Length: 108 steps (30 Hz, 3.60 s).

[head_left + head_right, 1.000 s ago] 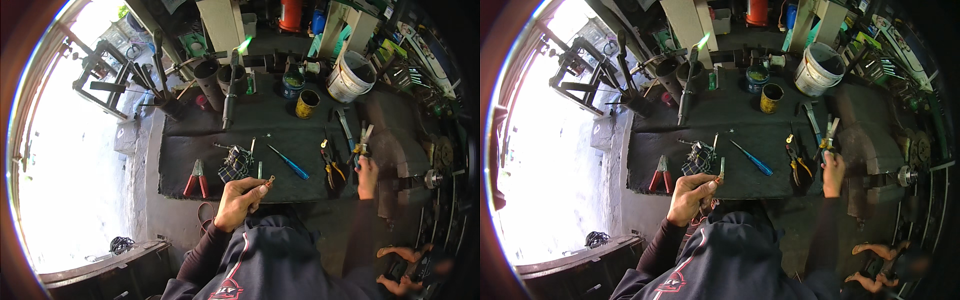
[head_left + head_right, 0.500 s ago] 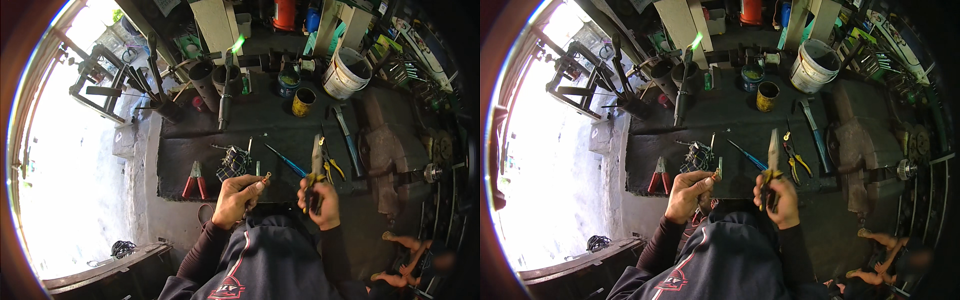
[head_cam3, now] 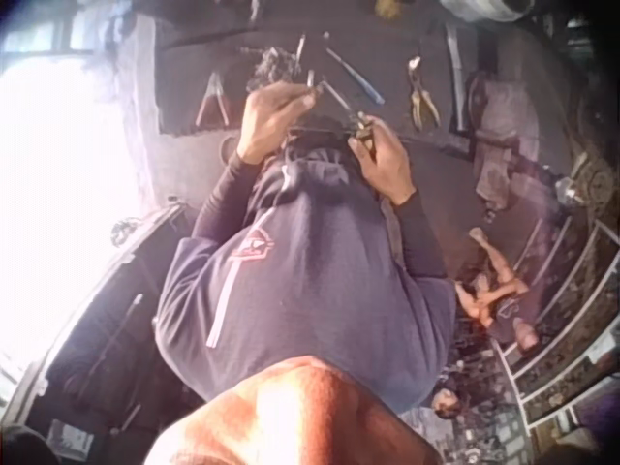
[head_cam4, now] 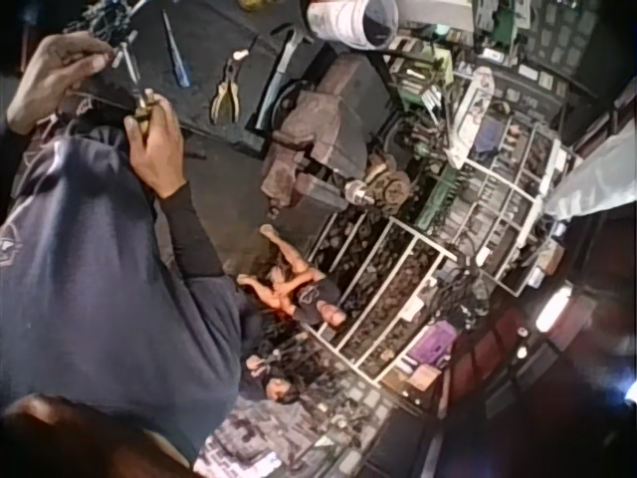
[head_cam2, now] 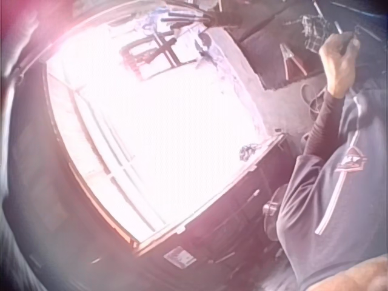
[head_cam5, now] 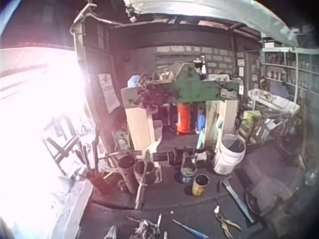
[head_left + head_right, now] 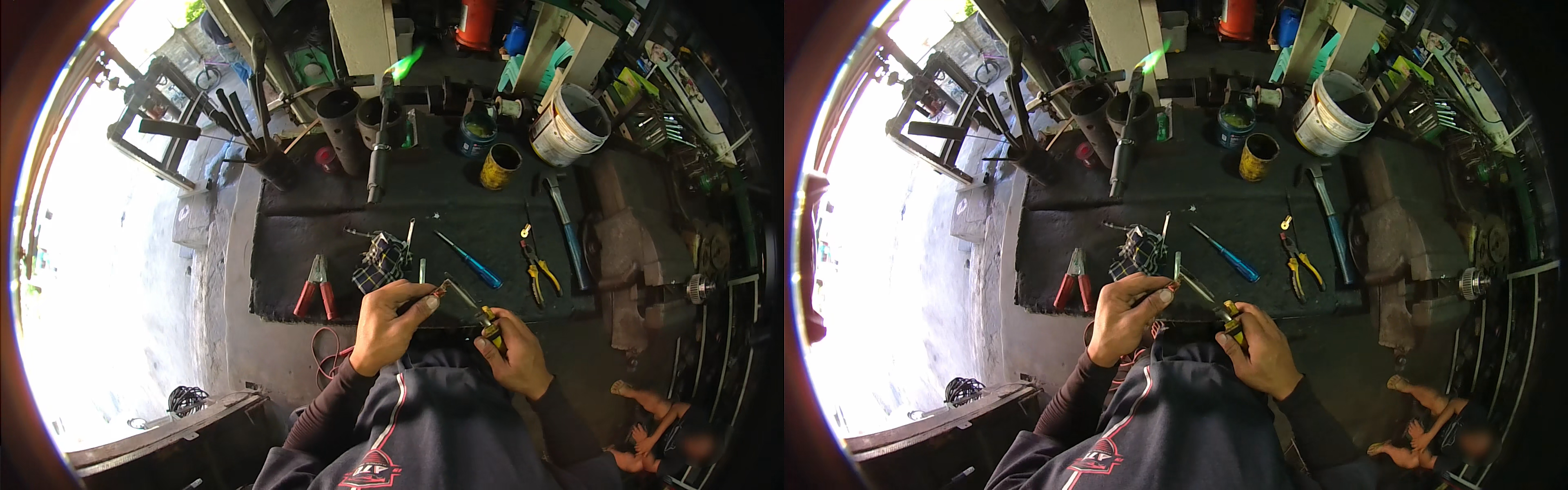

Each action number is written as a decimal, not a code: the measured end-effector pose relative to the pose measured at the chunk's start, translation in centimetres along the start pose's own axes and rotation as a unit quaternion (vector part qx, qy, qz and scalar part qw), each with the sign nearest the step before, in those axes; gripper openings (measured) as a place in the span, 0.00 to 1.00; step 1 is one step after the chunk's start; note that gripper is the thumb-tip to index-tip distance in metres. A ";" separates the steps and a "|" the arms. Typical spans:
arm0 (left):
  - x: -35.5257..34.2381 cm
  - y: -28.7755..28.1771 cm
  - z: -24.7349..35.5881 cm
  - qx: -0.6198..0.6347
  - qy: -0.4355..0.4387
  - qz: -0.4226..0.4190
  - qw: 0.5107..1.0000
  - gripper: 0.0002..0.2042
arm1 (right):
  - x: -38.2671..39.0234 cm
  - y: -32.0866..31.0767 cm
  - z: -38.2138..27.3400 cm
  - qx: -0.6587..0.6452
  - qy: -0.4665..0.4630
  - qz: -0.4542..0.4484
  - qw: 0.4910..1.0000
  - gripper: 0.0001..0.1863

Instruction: The person retrieves a red cable from a wall-mounted panel, then uses pliers and a screwdriver to strip and prepare the cable end. They attach a connector and use a hammer to secure it, then wrap the end with red tape.

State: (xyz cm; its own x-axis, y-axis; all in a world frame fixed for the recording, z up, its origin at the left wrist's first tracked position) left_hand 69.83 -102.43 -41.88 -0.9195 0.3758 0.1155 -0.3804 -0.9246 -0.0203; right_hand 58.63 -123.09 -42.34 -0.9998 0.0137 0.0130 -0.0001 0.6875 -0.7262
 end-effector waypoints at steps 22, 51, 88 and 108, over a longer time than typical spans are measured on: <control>1.2 0.8 1.5 -0.066 0.000 0.006 0.998 0.13 | -0.2 -1.0 -1.0 -0.029 -0.018 -0.045 0.998 0.17; 0.5 0.4 -1.9 0.173 -0.129 -0.075 0.974 0.15 | 1.1 -0.2 1.4 0.042 -0.069 -0.032 0.996 0.21; -1.0 0.9 -0.6 0.081 -0.207 -0.229 0.948 0.15 | -0.6 2.0 2.1 0.020 -0.077 -0.053 0.995 0.27; -0.9 -0.3 -0.8 0.189 -0.187 -0.220 0.939 0.11 | -1.9 2.6 1.6 0.022 -0.075 -0.082 0.994 0.28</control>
State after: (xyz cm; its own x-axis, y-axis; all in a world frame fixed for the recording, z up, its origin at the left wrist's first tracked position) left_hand 70.74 -102.45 -42.76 -0.5565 0.7431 0.3716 -0.5870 -0.6682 0.4571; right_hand 60.51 -122.50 -45.30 -0.9780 -0.2058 0.0340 -0.1606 0.6388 -0.7524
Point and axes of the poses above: each hand's wrist, its own x-axis away from the middle knuckle, its own y-axis out of the palm, z = x × y, the point moved 7 cm from there along -x, towards the middle knuckle, and after that the axes turned 7 degrees about x, right-handed, at the moved point
